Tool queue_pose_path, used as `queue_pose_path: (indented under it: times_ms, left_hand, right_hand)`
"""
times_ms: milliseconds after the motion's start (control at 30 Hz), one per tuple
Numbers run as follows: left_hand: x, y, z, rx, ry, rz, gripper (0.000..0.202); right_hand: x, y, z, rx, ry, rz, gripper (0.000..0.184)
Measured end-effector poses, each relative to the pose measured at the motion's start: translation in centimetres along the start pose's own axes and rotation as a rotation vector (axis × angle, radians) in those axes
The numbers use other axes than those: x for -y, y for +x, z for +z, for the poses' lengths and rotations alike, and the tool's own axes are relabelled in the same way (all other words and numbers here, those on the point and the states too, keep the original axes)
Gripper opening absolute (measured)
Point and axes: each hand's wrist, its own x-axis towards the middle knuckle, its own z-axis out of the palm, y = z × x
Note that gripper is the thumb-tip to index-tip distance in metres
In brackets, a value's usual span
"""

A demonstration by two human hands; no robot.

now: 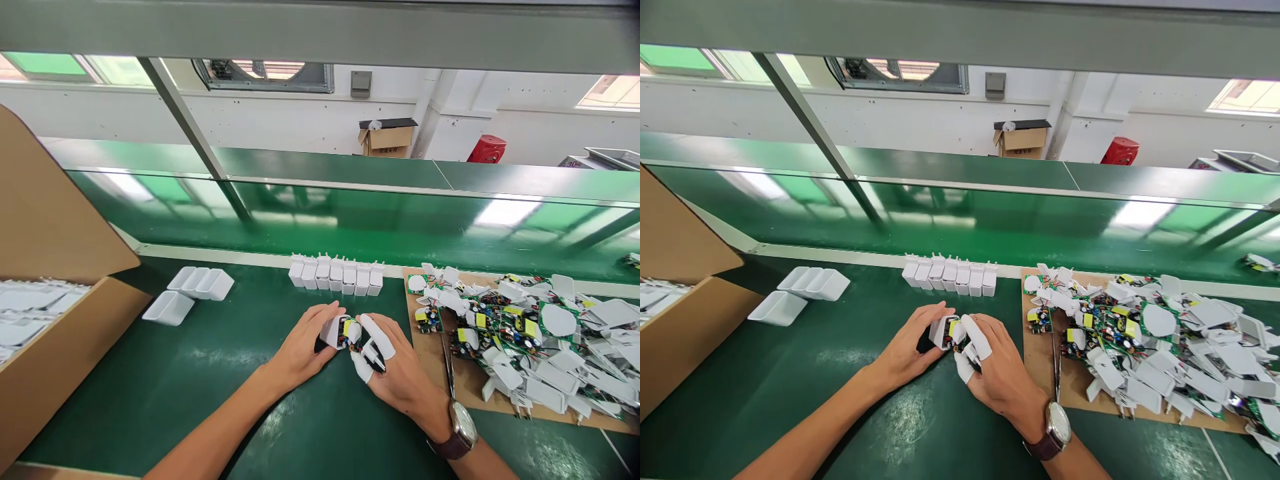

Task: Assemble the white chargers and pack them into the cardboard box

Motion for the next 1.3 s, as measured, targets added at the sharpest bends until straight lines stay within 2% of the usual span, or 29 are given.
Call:
queue_pose_path:
  times_ms: [200, 467, 567, 633, 700, 800, 933, 1067, 1133, 1300]
  left_hand:
    - [-0.1, -0.1, 0.0, 0.012, 0.007, -0.017, 0.081]
    - [-0.8, 0.1, 0.5, 0.021, 0.045, -0.015, 0.087]
    - [-0.9, 0.0, 0.5, 0.046, -0.113, -0.038, 0.088]
    - [-0.8, -0.1, 0.4, 0.093, -0.259, -0.071, 0.087]
    - [-0.8, -0.3, 0.1, 0.141, -0.372, -0.137, 0.079]
    - [-0.8, -0.4, -0.2, 0.129, -0.455, -0.254, 0.063]
    - [-0.9, -0.4, -0.5, 0.046, -0.507, -0.32, 0.059]
    - [-1.1, -0.3, -0.5, 0.078, -0.476, -0.333, 0.058]
    - [-1.1, -0.3, -0.4, 0.088, -0.441, -0.313, 0.064]
    - [-1.1, -0.4, -0.4, 0.027, -0.381, -0.199, 0.086]
  right_hand:
    - [0.1, 0.2, -0.3, -0.017, -0.003, -0.012, 0.072]
    - [0.0, -0.1, 0.3, 0.042, 0.024, -0.015, 0.068]
    - [0.4, 0.2, 0.0, 0.021, 0.128, -0.014, 0.067]
    - [0.5, 0.3, -0.5, 0.019, 0.224, 0.038, 0.057]
    - [0.5, 0.3, -0.8, 0.012, 0.283, 0.134, 0.043]
    - [-0.1, 0.2, -0.6, -0.015, 0.277, 0.224, 0.037]
    - [-0.7, 0.2, 0.2, 0.029, 0.2, 0.122, 0.037]
    - [-0.9, 0.4, 0.9, 0.129, 0.089, -0.004, 0.045]
    - [-1.2, 0.4, 1.1, 0.126, 0.031, -0.036, 0.048]
    - [-1.7, 0.0, 1.5, 0.097, 0.014, -0.045, 0.044]
